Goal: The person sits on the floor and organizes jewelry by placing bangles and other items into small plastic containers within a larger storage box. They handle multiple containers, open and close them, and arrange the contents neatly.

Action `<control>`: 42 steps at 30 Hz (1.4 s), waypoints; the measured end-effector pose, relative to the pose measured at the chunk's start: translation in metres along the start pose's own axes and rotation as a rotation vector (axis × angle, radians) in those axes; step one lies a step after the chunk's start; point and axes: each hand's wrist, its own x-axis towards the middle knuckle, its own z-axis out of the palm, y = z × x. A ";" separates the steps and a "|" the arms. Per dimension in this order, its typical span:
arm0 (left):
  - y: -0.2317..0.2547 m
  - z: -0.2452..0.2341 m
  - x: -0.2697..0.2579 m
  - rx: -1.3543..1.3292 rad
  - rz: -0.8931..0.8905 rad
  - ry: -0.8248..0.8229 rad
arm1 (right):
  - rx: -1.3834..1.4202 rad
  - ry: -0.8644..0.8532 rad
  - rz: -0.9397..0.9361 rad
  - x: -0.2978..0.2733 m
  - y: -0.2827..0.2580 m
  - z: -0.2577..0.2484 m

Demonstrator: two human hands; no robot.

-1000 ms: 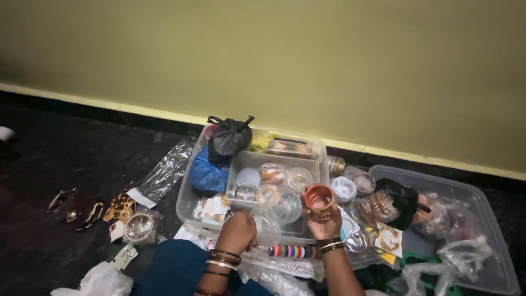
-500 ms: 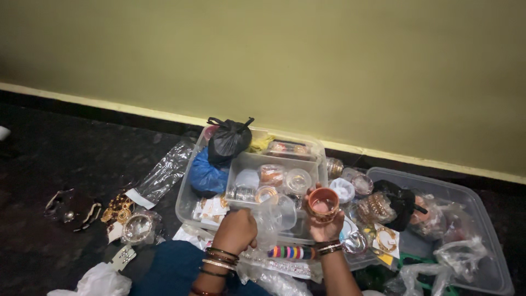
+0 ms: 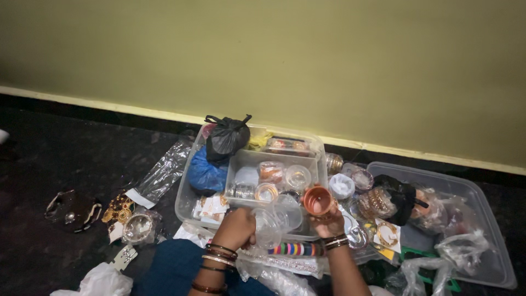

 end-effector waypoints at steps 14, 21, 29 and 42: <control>0.011 -0.011 0.028 -0.041 0.070 -0.146 | -0.353 0.138 0.380 0.012 -0.038 -0.003; 0.024 -0.025 0.101 0.067 0.111 -0.435 | -0.536 0.112 0.567 0.032 -0.031 0.011; -0.002 -0.018 0.153 -0.548 -0.108 -0.430 | -0.382 0.367 0.567 0.013 0.030 -0.029; -0.006 0.020 0.142 -0.642 0.385 -0.020 | -0.114 0.412 0.060 -0.004 0.063 -0.010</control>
